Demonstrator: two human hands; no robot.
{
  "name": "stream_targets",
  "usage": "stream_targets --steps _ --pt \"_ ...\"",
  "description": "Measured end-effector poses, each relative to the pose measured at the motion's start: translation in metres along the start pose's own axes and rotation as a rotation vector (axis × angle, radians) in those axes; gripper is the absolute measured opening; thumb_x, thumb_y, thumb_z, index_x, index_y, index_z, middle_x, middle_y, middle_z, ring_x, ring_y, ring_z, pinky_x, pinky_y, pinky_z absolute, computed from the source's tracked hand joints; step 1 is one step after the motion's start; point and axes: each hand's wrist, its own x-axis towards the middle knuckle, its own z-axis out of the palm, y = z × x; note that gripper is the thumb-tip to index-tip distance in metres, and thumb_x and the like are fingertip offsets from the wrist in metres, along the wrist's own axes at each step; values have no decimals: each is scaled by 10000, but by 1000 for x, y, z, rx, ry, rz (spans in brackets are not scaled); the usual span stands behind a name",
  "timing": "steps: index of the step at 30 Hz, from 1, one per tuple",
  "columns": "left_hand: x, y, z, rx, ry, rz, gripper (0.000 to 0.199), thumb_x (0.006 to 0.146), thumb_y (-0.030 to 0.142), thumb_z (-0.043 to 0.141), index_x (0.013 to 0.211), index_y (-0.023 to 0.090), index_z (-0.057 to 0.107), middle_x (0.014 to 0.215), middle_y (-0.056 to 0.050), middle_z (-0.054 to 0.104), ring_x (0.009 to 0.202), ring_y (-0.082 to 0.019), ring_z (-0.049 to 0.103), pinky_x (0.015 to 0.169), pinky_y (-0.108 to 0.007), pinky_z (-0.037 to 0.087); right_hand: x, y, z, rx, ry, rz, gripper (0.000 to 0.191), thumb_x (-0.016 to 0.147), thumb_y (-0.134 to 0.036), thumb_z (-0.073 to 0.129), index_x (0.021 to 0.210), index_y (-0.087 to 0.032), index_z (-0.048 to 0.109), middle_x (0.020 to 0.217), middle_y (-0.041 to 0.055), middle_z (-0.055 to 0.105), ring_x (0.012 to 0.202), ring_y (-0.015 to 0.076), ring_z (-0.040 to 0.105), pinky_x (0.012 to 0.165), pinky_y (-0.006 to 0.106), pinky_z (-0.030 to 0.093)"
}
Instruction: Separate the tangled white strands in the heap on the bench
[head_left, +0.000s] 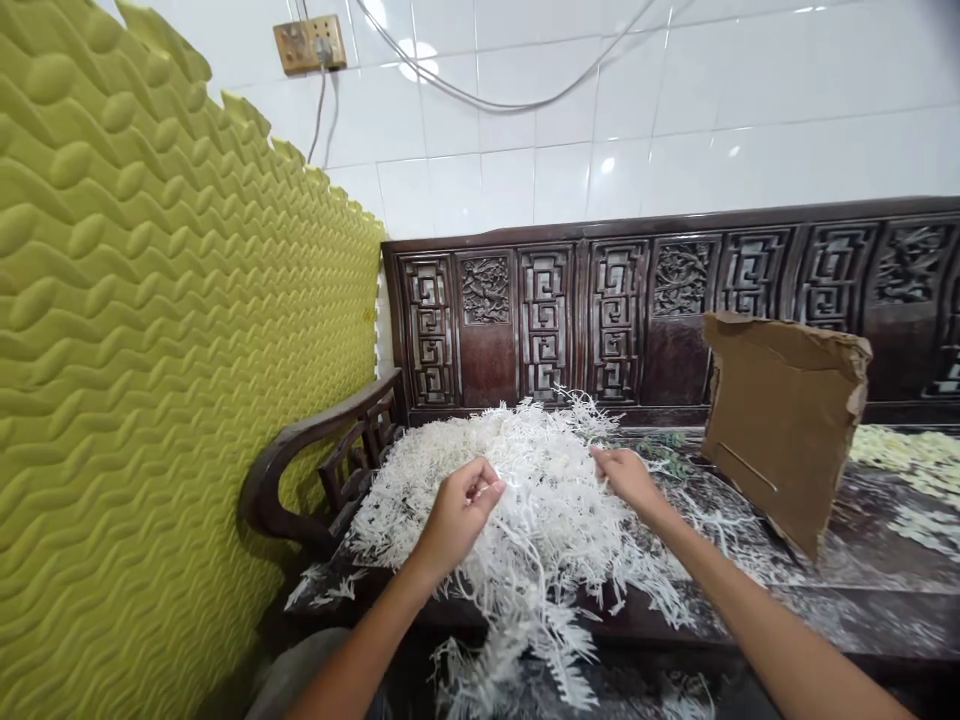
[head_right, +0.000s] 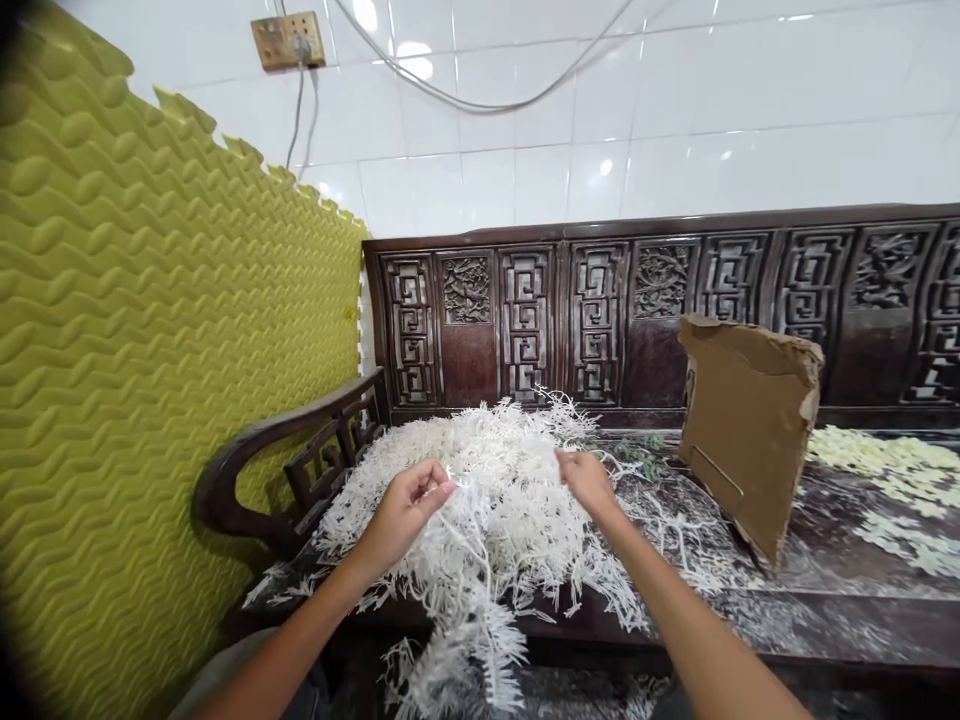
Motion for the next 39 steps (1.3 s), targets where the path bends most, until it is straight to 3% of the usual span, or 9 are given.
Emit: stream_targets --steps 2,6,9,15,20,23,28,33,39 --pt "3 -5 -7 33 11 18 249 875 375 508 744 164 487 668 17 431 639 -116 397 610 -222 308 -6 -6 11 22 -66 -30 381 806 -488 532 819 -122 637 713 66 638 481 143 516 498 275 403" --pt "6 -5 -10 141 23 27 214 875 353 508 765 170 509 668 17 424 658 -123 408 610 -228 306 -28 -46 26 84 -108 -161 524 824 -468 562 1265 -191 505 1158 104 580 827 174 601 748 323 472" --pt "4 0 -5 200 -5 31 195 875 331 504 767 171 530 651 18 431 646 -124 410 608 -235 302 -48 -78 21 161 -158 -295 367 936 -495 393 1045 -208 594 1052 59 615 922 179 578 772 302 452" --pt "7 -6 5 130 16 73 199 856 330 531 743 166 528 666 11 474 649 -124 430 622 -237 328 -84 -101 17 -84 -245 -585 457 985 -393 335 581 -196 416 512 -22 443 471 115 394 516 274 285" --pt "33 -43 -26 -91 453 -164 227 746 304 598 654 165 444 614 29 452 577 -102 399 578 -219 309 -149 -129 33 52 -277 -951 400 963 -193 340 565 -207 385 452 -59 360 390 88 269 477 271 316" --pt "41 -54 -48 -140 513 -164 291 689 368 660 664 161 458 617 39 454 597 -94 405 600 -212 305 -174 -137 35 -8 -145 -1213 359 921 -257 455 566 -200 453 493 -33 469 451 109 377 442 293 296" --pt "30 -37 -38 -153 333 -145 264 711 383 691 748 143 588 719 8 546 689 -104 468 644 -214 337 -126 -108 11 -97 -312 -757 297 970 -273 439 735 -220 613 600 -12 576 475 104 462 462 268 412" --pt "23 -20 -15 -110 143 -157 237 780 384 650 815 150 654 830 -39 622 780 -136 534 692 -236 401 -68 -75 -10 -47 -10 -379 281 877 -219 533 1147 -222 613 1099 89 616 705 174 596 644 375 506" --pt "25 -19 -9 -148 21 -171 238 806 368 637 896 149 663 879 -59 644 811 -161 601 778 -287 467 -82 -93 3 134 -287 -123 405 854 -506 556 1151 -230 574 1216 81 566 777 179 606 680 359 509"
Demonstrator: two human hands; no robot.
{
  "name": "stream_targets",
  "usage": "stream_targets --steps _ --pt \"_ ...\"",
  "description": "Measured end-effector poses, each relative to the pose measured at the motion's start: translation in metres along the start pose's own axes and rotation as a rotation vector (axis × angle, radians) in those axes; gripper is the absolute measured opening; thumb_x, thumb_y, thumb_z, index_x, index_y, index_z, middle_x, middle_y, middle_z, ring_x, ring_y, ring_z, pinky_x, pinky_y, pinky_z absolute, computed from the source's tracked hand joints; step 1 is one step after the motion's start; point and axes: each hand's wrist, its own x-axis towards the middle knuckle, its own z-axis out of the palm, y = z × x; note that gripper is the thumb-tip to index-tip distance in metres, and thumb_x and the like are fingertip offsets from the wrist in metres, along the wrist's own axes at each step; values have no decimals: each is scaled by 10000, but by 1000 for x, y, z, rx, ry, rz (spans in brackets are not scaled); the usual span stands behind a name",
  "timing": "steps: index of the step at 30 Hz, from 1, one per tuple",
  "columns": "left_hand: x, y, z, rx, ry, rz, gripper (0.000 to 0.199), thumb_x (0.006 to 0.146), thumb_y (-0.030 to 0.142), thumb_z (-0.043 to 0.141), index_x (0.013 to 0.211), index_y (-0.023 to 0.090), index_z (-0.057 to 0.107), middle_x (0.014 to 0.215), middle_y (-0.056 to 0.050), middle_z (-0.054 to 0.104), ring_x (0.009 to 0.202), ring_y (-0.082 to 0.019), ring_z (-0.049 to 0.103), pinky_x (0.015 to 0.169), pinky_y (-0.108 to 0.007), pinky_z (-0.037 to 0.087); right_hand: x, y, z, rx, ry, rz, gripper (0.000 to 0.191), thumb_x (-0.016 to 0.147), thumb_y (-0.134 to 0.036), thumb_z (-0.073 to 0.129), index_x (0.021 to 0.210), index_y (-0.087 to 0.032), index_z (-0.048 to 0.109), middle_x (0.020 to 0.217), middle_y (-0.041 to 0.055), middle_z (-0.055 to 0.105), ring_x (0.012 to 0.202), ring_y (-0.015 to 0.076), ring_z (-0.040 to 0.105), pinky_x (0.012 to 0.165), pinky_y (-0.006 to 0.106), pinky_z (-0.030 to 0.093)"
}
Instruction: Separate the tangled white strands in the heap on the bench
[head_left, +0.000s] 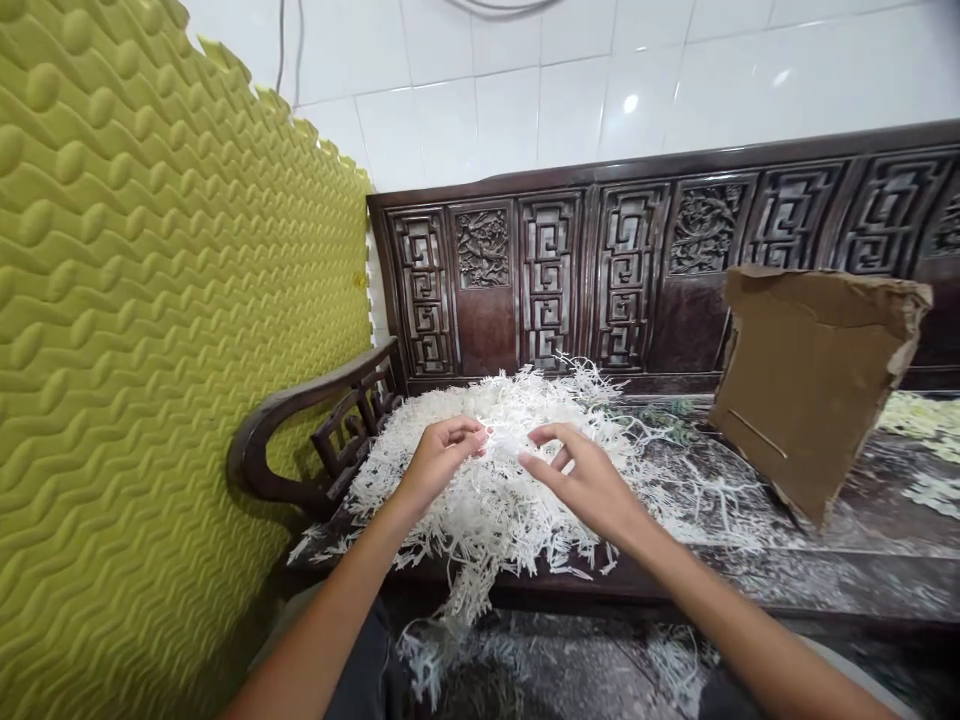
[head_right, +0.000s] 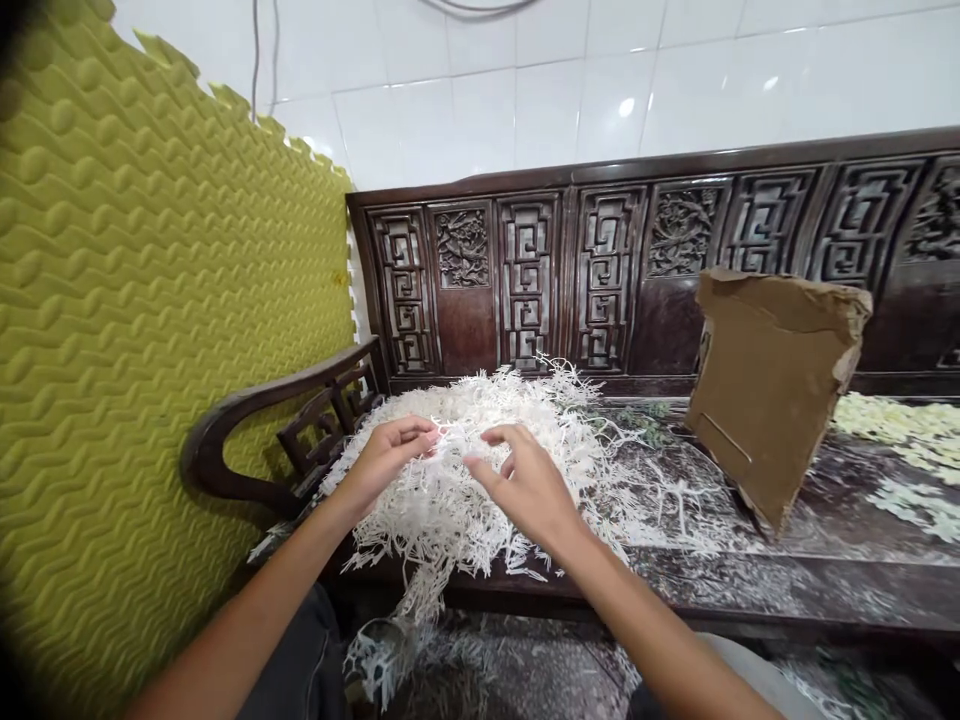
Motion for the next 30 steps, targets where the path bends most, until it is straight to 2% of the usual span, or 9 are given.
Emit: stream_targets --steps 3,8,12,16,18,21,23,26,30 --pt "-1 1 2 6 -51 17 246 798 344 654 958 156 659 875 -61 655 828 -171 612 782 -292 470 -5 -6 14 57 -94 63 434 832 -612 529 1029 -230 593 1059 59 633 747 180 600 639 324 472" --pt "-6 3 5 67 -164 69 239 792 336 663 943 150 669 881 -64 646 826 -168 588 727 -264 447 -2 0 26 -64 -52 34 500 769 -682 561 915 -205 576 843 41 653 668 178 564 559 280 377" --pt "-11 3 9 107 -172 104 218 835 352 606 830 137 642 772 -35 592 736 -135 532 671 -243 407 3 4 29 -107 -114 -69 376 911 -511 452 765 -188 577 710 13 638 602 148 542 557 263 338" --pt "-10 -5 12 132 -149 134 226 813 354 627 747 142 585 674 3 513 650 -109 462 617 -225 360 -1 -1 29 -82 -149 -120 298 926 -379 445 712 -185 519 624 -13 562 557 121 469 533 242 305" --pt "-1 -12 3 111 -8 118 246 792 360 644 709 148 551 647 15 486 614 -101 433 600 -220 342 -11 -12 28 19 -233 -105 286 924 -334 441 685 -184 486 594 -27 493 534 104 410 507 230 294" --pt "16 -24 -30 -23 423 44 303 711 361 706 645 149 499 644 19 492 619 -98 430 608 -213 329 -37 -38 26 156 -512 -120 251 924 -264 427 704 -184 517 629 -31 505 540 83 418 507 217 326" --pt "24 -30 -56 -66 537 23 353 665 387 730 631 151 470 628 28 474 620 -94 415 605 -207 311 -55 -49 26 112 -590 -218 240 910 -270 469 702 -187 555 630 -36 530 557 75 447 520 213 336" --pt "21 -29 -74 -83 499 19 363 621 421 758 670 146 527 667 18 511 649 -100 438 617 -207 324 -65 -42 26 7 -612 -260 191 878 -301 545 743 -203 638 634 -30 593 562 79 512 523 218 370" --pt "5 -14 -49 -36 293 45 300 678 398 742 713 137 599 725 -4 544 717 -113 473 679 -215 364 -44 -6 18 -277 -420 -197 216 873 -198 498 886 -199 713 862 62 693 660 157 615 563 293 451"
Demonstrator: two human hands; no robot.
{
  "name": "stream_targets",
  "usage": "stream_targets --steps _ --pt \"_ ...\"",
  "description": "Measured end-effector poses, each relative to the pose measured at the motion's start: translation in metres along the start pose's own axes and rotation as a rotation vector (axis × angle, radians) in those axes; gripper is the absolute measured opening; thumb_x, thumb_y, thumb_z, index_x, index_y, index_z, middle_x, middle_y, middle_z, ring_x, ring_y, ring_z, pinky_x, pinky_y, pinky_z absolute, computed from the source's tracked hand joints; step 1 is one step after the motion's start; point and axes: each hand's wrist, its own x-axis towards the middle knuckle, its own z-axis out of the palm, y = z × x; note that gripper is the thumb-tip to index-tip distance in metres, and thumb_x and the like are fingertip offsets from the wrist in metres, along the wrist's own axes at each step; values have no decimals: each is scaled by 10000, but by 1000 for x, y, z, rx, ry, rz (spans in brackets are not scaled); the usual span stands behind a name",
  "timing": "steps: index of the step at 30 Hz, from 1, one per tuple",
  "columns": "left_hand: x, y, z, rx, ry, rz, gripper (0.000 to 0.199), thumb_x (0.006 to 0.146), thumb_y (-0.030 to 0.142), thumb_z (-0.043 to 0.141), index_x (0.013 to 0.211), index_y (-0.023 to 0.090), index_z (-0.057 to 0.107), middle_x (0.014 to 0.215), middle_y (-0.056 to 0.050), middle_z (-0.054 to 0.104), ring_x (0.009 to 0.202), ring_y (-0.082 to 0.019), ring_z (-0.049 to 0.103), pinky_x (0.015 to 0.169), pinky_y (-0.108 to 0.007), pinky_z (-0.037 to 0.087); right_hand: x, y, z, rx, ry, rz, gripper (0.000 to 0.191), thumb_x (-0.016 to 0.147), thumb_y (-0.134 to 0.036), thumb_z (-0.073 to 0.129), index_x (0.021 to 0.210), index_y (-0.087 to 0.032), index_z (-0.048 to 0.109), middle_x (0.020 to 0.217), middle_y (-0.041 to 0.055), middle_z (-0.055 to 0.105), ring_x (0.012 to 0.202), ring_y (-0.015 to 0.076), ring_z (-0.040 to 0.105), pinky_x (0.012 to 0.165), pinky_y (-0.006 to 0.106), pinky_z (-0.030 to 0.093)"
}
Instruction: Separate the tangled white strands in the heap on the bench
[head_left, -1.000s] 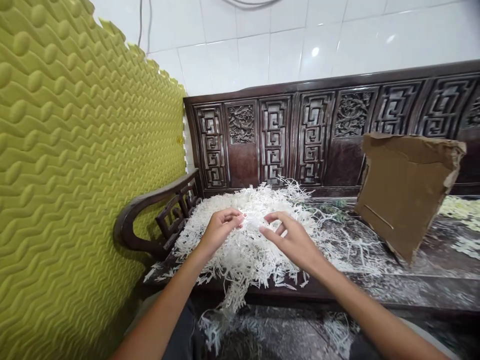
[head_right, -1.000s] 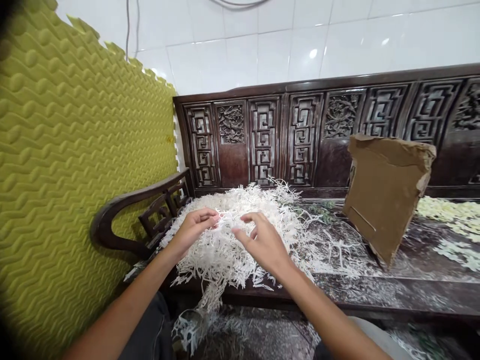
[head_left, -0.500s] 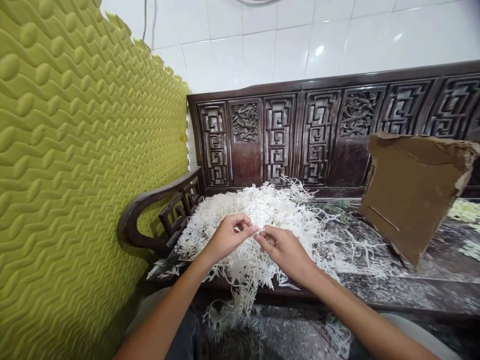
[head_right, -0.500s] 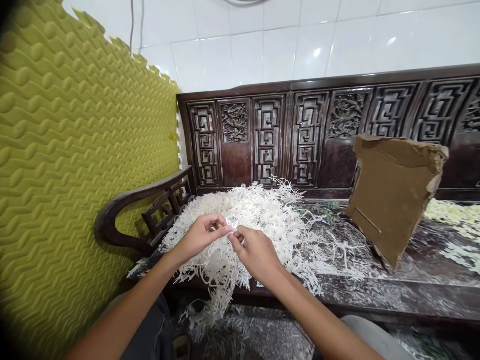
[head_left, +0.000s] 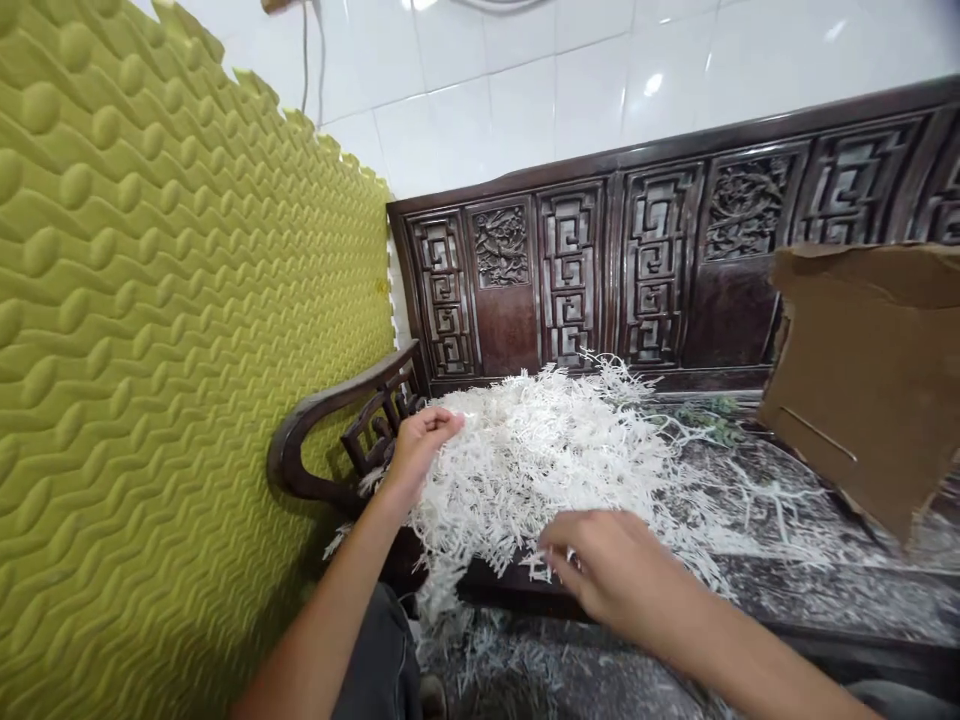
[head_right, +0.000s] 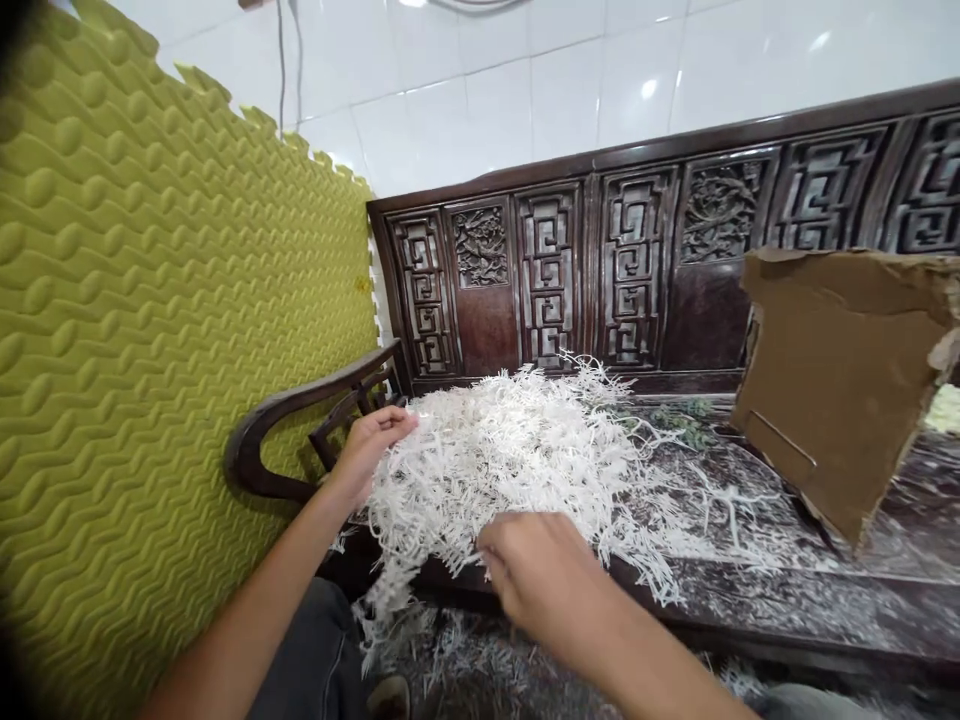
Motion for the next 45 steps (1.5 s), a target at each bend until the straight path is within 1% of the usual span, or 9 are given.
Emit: stream_targets --steps 6,10,15,23,27,30,33,40,45 --pt "-22 12 40 157 -249 140 257 805 376 636 714 136 623 659 -4 509 622 -104 425 596 -232 327 19 20 -25 1 252 171 416 878 -468 523 1208 -227 599 1082 71 661 715 189 616 635 352 468" --pt "-30 12 53 143 -379 176 233 825 354 614 745 136 616 651 2 494 618 -102 424 594 -234 328 29 15 -20 380 226 194 520 829 -651 508 1040 -192 631 901 59 661 635 150 590 565 280 446" --pt "-37 10 61 92 -458 163 215 823 325 610 724 138 570 609 22 438 595 -96 397 578 -227 313 34 15 -11 639 129 66 445 895 -531 488 703 -143 589 631 21 604 515 105 500 526 239 400" --pt "2 -4 25 1 63 48 265 745 319 670 646 147 494 628 23 453 617 -94 397 600 -214 315 -4 -43 32 481 -278 -236 240 830 -290 590 624 -169 616 511 -49 442 468 66 390 448 213 274" --pt "-1 9 15 -44 13 27 266 737 343 688 667 144 527 649 22 452 621 -87 371 589 -208 294 -1 -29 37 289 -140 -177 235 832 -210 522 640 -186 656 527 -27 499 439 70 360 483 250 345" --pt "-14 19 24 10 -111 52 261 774 366 671 684 147 559 647 16 456 609 -90 368 580 -215 301 11 -2 12 171 112 49 292 815 -170 484 1022 -172 689 942 105 667 529 116 508 524 312 442" --pt "-25 22 37 66 -234 126 259 790 362 665 678 146 576 645 7 472 615 -98 400 586 -225 313 22 13 -16 61 273 124 562 734 -273 646 1282 -218 538 1268 119 542 664 148 556 617 357 476" --pt "-40 14 61 60 -428 168 243 813 352 631 697 143 586 619 -1 506 602 -111 450 580 -234 348 32 9 -15 647 136 108 392 902 -493 480 771 -144 600 624 12 588 477 85 426 480 230 340" --pt "-20 -5 57 129 -115 133 246 810 301 610 642 156 503 605 11 468 580 -104 411 565 -226 330 12 -24 25 652 -35 -111 317 910 -336 491 658 -168 586 568 -23 506 517 86 460 510 215 364"
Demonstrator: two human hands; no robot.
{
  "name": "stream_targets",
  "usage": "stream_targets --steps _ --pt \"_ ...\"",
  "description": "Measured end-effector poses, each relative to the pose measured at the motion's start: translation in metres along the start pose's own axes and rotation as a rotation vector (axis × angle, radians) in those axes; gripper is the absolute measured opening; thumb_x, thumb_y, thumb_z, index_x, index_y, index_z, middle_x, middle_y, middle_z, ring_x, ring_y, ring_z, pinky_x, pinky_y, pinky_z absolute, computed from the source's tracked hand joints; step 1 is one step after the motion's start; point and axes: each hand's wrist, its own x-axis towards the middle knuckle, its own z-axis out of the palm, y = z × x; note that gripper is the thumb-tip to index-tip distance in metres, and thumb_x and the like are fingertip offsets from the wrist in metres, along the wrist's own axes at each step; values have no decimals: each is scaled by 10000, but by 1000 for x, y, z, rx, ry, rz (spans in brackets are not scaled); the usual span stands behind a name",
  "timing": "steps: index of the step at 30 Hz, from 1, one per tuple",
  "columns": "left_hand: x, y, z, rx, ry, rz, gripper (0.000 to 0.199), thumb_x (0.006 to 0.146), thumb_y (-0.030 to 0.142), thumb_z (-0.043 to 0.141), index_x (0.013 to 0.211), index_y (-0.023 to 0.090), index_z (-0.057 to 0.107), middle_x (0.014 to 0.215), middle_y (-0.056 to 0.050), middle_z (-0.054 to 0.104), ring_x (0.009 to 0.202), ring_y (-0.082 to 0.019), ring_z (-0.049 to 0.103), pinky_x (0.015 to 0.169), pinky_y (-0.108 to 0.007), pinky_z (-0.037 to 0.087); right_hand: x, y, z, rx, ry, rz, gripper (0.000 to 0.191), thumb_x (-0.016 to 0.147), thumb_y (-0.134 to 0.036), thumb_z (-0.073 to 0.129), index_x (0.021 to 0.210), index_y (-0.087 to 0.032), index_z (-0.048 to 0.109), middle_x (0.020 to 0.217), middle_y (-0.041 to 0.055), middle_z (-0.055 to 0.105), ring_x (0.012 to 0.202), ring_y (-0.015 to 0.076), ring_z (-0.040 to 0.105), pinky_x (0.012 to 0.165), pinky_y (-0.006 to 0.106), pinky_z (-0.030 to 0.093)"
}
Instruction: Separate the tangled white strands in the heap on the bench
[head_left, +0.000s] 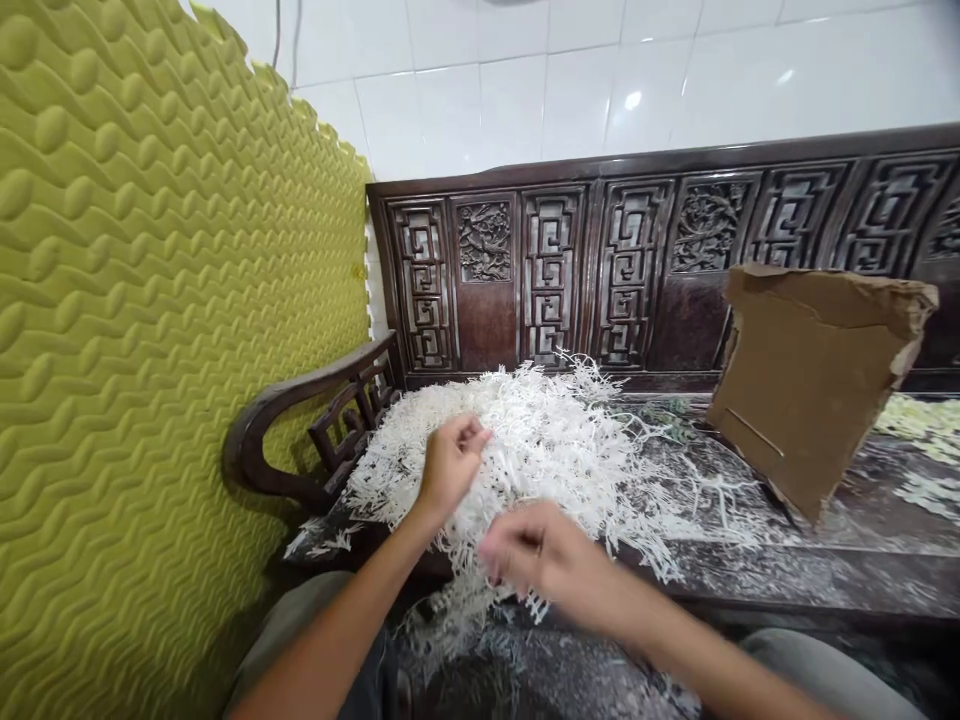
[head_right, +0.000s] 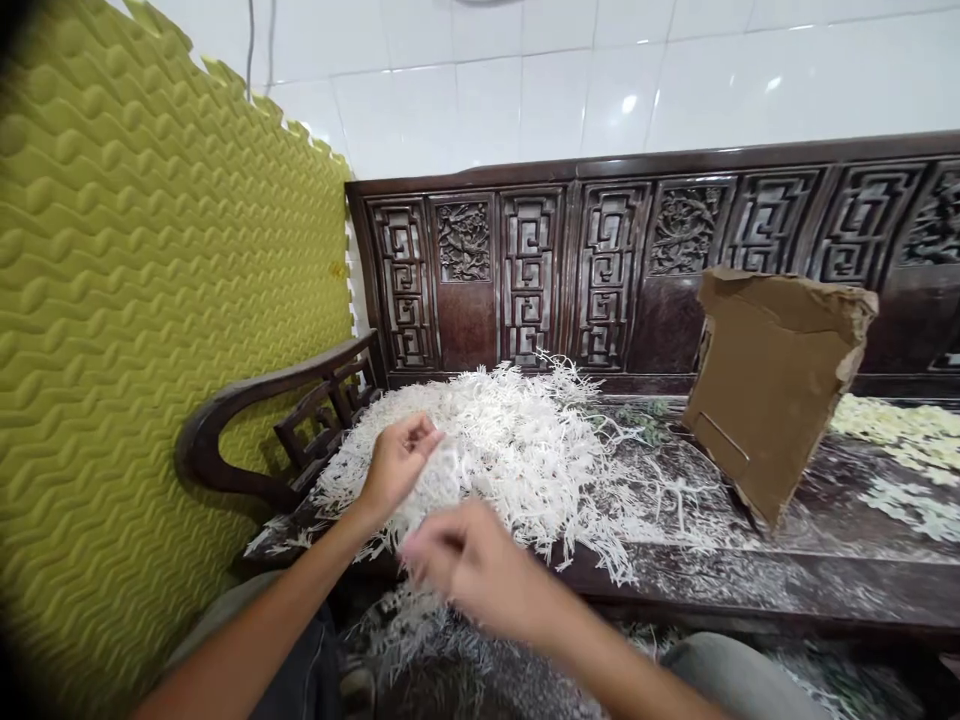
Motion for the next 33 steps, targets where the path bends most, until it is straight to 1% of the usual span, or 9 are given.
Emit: stream_targets --steps 3,6,10,12,15,19,23,26,33 --pt "15 -11 -19 -60 107 -71 308 770 319 651 609 154 448 588 29 400 555 -86 341 552 -216 290 -14 0 40 -47 -307 -165 143 779 -233 645 653 -164 643 545 -48 513 520 60 471 495 184 329" --pt "18 -8 -30 -159 61 -103 330 752 365 676 629 149 460 615 29 395 573 -81 328 553 -209 270 -17 3 47 -154 -334 -131 142 766 -202 650 630 -164 661 522 -54 500 486 51 449 478 189 315" --pt "7 7 -24 -178 -20 -122 291 780 393 655 684 152 522 635 21 434 588 -87 362 573 -209 304 -7 3 -7 -354 27 89 267 857 -225 499 652 -190 667 611 14 608 493 108 480 528 279 411" --pt "3 13 -18 -163 -84 -135 291 794 400 640 687 154 528 639 15 454 595 -92 389 586 -214 327 -1 3 -39 -458 274 165 162 839 -268 558 887 -194 693 901 87 675 587 148 555 586 340 458" --pt "-1 18 -12 -127 -144 -149 295 798 415 634 690 156 543 645 4 491 604 -102 427 597 -222 349 5 0 -66 -603 469 186 398 802 -350 629 1175 -217 592 1167 124 590 672 171 587 613 363 462" --pt "-5 21 -6 -148 -192 -110 283 789 417 649 707 156 579 673 0 510 635 -108 451 605 -225 368 7 1 -54 -469 411 204 369 823 -551 578 916 -196 622 977 72 631 729 178 592 633 326 450" --pt "-11 25 1 -241 -298 -91 267 775 400 675 726 145 615 715 -17 560 679 -116 514 634 -235 412 12 13 -31 -113 279 219 471 832 -595 554 1084 -197 549 950 47 618 625 127 579 531 257 426" --pt "-15 24 6 -305 -400 -118 281 796 415 646 753 142 595 683 -18 560 599 -115 515 556 -238 406 18 21 -25 118 240 185 454 842 -592 541 1004 -168 525 872 31 623 476 71 502 429 211 370" --pt "-17 17 11 -155 -263 57 238 877 357 542 760 155 494 646 24 427 606 -91 402 575 -217 325 21 15 -23 228 200 135 453 849 -569 537 677 -151 514 521 -14 544 403 71 428 417 198 317"
